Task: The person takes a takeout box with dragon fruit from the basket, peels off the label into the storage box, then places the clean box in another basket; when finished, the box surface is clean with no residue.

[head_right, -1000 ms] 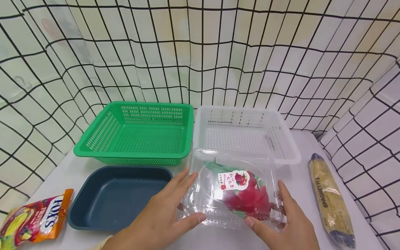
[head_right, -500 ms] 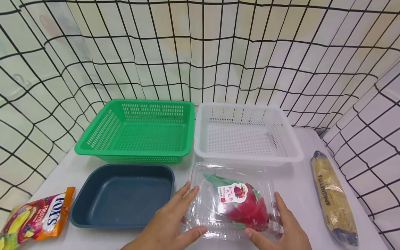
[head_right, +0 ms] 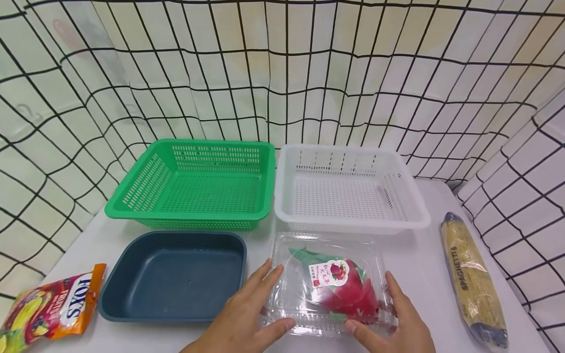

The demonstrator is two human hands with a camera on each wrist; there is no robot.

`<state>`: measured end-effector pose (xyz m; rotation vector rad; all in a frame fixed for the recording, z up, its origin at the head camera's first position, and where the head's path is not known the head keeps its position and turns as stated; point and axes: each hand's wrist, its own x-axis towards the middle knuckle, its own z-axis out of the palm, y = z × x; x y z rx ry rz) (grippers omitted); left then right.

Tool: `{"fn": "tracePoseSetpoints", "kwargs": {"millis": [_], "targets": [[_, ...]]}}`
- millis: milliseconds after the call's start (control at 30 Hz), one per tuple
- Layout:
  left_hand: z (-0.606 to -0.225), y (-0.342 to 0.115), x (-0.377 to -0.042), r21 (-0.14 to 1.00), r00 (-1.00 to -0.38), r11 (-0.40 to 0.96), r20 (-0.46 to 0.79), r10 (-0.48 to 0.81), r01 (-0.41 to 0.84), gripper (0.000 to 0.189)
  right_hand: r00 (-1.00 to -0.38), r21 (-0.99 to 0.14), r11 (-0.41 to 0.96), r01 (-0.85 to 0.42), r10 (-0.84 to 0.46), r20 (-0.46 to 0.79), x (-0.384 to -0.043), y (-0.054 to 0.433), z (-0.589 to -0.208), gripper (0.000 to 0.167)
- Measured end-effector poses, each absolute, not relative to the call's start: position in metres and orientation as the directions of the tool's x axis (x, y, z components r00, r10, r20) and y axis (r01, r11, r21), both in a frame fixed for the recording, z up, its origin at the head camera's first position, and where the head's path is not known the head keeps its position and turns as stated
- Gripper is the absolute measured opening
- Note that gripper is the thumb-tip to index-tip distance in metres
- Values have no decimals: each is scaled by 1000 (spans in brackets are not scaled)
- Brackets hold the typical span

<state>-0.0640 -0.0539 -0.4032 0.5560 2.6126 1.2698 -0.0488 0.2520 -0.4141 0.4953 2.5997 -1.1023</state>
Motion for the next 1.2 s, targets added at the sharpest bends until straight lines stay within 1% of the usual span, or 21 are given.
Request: {"fn": "tracePoseSetpoints", "kwargs": {"millis": [300, 533, 700, 867, 1200], "targets": [[-407, -55, -67, 775, -914, 585, -22, 404, 240, 89, -902, -634, 655, 412, 195, -385, -54, 244, -413, 128], [-411, -53, -67, 742, -924, 606, 49, 378, 287, 86, -929, -669, 653, 356, 172, -328, -56, 243, -413, 125], [-413, -52, -67, 722, -925, 618, 80, 371, 310, 85, -938, -683, 650, 333, 153, -312, -56, 245, -415, 125], [-414, -52, -66, 715, -926, 625, 81, 369, 312, 85, -938, -686, 650, 326, 128, -323, -58, 246, -418, 125], [-414, -50, -66, 741, -927, 615, 27, 375, 270, 86, -911, -667, 646, 372, 117, -396, -62, 251, -420, 125]]}}
